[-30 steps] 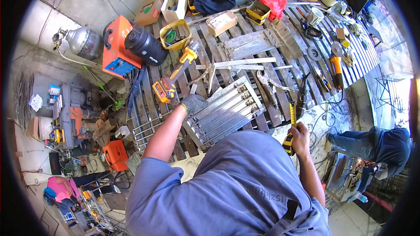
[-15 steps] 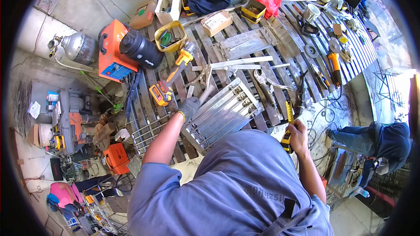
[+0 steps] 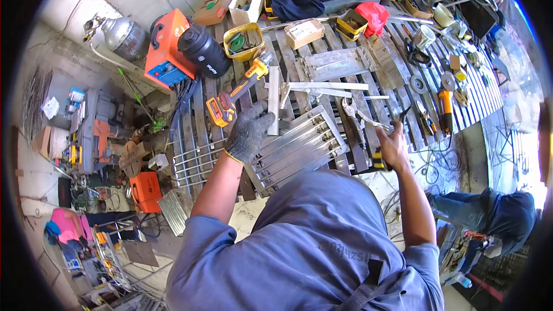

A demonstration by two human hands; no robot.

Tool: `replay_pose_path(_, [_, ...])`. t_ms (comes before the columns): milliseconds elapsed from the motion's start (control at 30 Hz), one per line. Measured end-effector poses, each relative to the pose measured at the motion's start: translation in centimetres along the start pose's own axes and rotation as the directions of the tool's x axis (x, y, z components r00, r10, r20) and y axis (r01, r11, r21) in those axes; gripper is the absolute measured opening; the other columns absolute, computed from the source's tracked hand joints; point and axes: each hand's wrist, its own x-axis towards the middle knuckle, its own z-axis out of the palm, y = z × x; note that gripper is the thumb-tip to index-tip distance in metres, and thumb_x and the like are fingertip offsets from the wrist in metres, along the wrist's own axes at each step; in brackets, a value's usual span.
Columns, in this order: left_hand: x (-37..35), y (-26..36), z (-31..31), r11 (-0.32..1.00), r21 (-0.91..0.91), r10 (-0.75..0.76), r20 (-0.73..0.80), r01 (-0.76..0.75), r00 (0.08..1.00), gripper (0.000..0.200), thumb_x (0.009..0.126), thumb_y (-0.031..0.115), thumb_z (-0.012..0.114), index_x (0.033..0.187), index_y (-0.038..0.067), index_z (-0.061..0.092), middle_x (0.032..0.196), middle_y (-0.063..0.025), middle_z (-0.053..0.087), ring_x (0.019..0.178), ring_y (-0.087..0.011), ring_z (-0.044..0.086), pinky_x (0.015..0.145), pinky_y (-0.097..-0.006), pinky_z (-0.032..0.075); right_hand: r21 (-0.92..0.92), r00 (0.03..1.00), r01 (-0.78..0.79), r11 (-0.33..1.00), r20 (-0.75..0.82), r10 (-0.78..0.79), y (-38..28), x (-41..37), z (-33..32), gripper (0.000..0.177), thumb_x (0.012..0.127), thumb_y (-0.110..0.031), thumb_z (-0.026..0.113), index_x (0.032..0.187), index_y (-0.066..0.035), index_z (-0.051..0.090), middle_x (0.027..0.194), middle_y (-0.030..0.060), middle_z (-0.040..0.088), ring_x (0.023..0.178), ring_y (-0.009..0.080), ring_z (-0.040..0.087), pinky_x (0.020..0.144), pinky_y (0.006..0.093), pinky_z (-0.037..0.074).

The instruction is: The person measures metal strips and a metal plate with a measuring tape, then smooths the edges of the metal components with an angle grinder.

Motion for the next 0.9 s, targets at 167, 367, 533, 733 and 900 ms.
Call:
replay_pose_path(167, [-3.8,-1.8,2.7,0.497,0.752,0.53,0.132,-0.433,0.838,0.021,0.099,-0.004,0.061,0.111,-0.001,0.078,0.12,-0.0127,0.075,0.11,-0.022,0.076,0.091,-0.0355,0.062,-0.273,0.987,0.146,0.951,-0.025,-0.159,-0.3,8.9,2.9,0.085,0.103,-0.048,0.065,0.16,0.006,0.031,0.125,0.0411,0.072,0.121,0.055,0.07,0.107,0.0561,0.055])
replay_pose_path(367, [-8.5,1.5,7.8,0.968,-0.23,0.071,-0.137,-0.101,0.988,0.031,0.1,0.004,0.058,0.13,0.001,0.067,0.11,-0.0101,0.074,0.102,-0.0223,0.073,0.093,-0.0378,0.059,-0.402,0.982,0.187,0.896,0.055,-0.181,0.8,14.5,5.8,0.082,0.104,-0.042,0.063,0.163,0.003,0.03,0.124,0.0344,0.075,0.116,0.0487,0.074,0.103,0.055,0.056])
replay_pose_path(533, [-13.1,2.6,9.9,0.588,-0.808,0.013,-0.001,-0.009,1.0,0.03,0.113,0.036,0.056,0.123,0.008,0.063,0.08,-0.0005,0.057,0.063,-0.0141,0.053,0.064,-0.032,0.044,-0.456,0.857,0.419,0.785,-0.087,-0.508,4.1,17.3,8.3,0.064,0.105,-0.038,0.063,0.154,0.0,0.045,0.128,0.0296,0.072,0.123,0.0466,0.07,0.108,0.0589,0.049])
replay_pose_path(733, [-16.6,3.4,12.1,0.436,-0.899,-0.066,0.024,0.051,0.998,0.049,0.115,0.058,0.05,0.126,0.012,0.062,0.068,0.0058,0.037,0.052,-0.0113,0.032,0.056,-0.0312,0.032,-0.361,0.857,0.488,0.795,0.025,-0.515,4.7,18.4,7.2,0.042,0.107,-0.037,0.063,0.128,-0.001,0.066,0.129,0.0293,0.071,0.121,0.0479,0.069,0.105,0.0599,0.051])
replay_pose_path(900, [-17.5,3.0,12.7,0.427,-0.904,0.049,0.047,0.022,0.998,0.056,0.114,0.06,0.051,0.126,0.007,0.062,0.068,0.0032,0.045,0.053,-0.0132,0.039,0.057,-0.0323,0.035,-0.233,0.813,0.568,0.79,0.006,-0.583,6.4,19.4,7.2,0.038,0.107,-0.034,0.064,0.121,0.001,0.069,0.121,0.0297,0.071,0.114,0.0506,0.069,0.1,0.0606,0.053])
